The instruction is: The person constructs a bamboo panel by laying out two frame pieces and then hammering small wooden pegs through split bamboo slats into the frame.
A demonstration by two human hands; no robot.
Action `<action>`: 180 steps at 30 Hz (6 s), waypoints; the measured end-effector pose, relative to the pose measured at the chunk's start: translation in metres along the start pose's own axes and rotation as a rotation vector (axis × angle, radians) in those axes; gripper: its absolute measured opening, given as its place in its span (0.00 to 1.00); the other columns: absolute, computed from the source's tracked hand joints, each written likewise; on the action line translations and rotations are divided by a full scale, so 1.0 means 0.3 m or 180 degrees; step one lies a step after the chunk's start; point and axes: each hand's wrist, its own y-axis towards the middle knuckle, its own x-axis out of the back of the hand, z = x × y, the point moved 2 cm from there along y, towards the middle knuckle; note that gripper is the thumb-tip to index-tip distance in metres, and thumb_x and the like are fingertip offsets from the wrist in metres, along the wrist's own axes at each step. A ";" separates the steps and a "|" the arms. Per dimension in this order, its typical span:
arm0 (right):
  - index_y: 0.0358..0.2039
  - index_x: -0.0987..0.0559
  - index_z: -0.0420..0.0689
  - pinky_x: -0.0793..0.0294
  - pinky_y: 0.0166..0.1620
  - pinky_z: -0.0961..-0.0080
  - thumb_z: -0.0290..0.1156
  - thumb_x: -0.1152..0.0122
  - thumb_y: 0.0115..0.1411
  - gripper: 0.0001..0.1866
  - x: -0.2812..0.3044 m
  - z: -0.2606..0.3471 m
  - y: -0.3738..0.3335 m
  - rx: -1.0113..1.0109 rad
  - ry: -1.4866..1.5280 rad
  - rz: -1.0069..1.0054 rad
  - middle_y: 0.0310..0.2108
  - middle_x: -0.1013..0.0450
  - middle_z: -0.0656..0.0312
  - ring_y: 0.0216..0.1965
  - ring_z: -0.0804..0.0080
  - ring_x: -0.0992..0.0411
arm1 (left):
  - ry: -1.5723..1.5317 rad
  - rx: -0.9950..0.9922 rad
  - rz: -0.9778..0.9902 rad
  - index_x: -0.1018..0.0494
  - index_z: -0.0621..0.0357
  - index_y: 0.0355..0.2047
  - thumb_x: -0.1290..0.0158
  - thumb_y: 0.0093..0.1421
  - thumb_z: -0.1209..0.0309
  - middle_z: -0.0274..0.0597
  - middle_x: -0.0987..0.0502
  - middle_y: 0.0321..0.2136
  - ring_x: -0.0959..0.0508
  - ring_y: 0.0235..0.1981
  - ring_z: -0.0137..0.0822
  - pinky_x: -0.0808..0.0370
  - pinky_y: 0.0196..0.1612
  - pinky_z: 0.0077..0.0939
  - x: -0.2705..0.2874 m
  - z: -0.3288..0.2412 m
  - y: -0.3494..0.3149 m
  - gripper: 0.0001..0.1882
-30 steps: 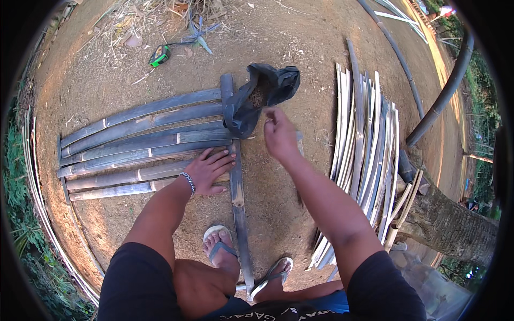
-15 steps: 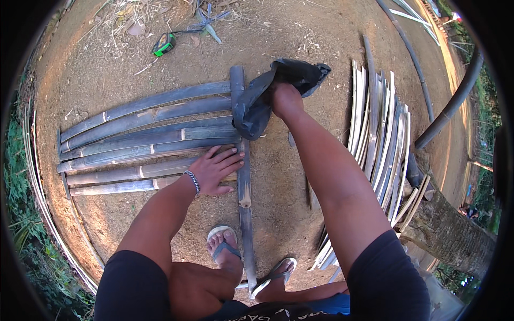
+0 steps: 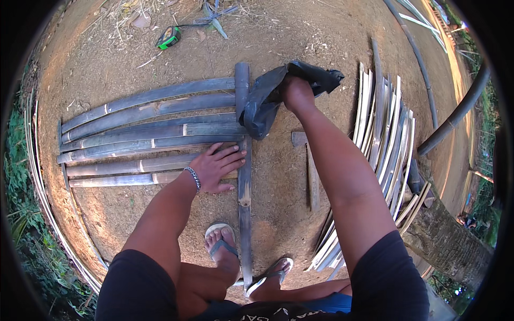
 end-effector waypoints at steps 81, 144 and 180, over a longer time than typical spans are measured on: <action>0.42 0.14 0.40 0.22 0.45 0.71 0.28 0.33 0.63 0.09 -0.156 0.326 -0.884 -0.0391 0.3239 0.0431 0.37 0.18 0.54 0.39 0.65 0.18 | -0.0827 0.1766 -0.0776 0.36 0.43 0.69 0.36 0.60 0.51 0.26 0.43 0.74 0.49 0.77 0.40 0.64 0.78 0.57 -0.038 -0.222 -0.006 0.39; 0.42 0.15 0.42 0.19 0.47 0.66 0.24 0.32 0.60 0.08 -0.159 0.328 -0.833 0.0316 0.2325 -0.0176 0.41 0.18 0.54 0.43 0.55 0.18 | -0.1589 0.2303 -0.2099 0.15 0.41 0.30 0.35 0.58 0.62 0.18 0.23 0.62 0.37 0.71 0.38 0.62 0.76 0.57 -0.110 -0.227 0.049 0.03; 0.69 0.36 0.48 0.22 0.50 0.52 0.33 0.45 0.72 0.26 0.077 0.104 -1.202 -0.0232 0.1584 0.1281 0.51 0.23 0.38 0.50 0.36 0.22 | -0.1678 0.2259 -0.2165 0.15 0.45 0.27 0.36 0.58 0.63 0.20 0.22 0.61 0.36 0.71 0.41 0.61 0.76 0.57 -0.101 -0.227 0.054 0.05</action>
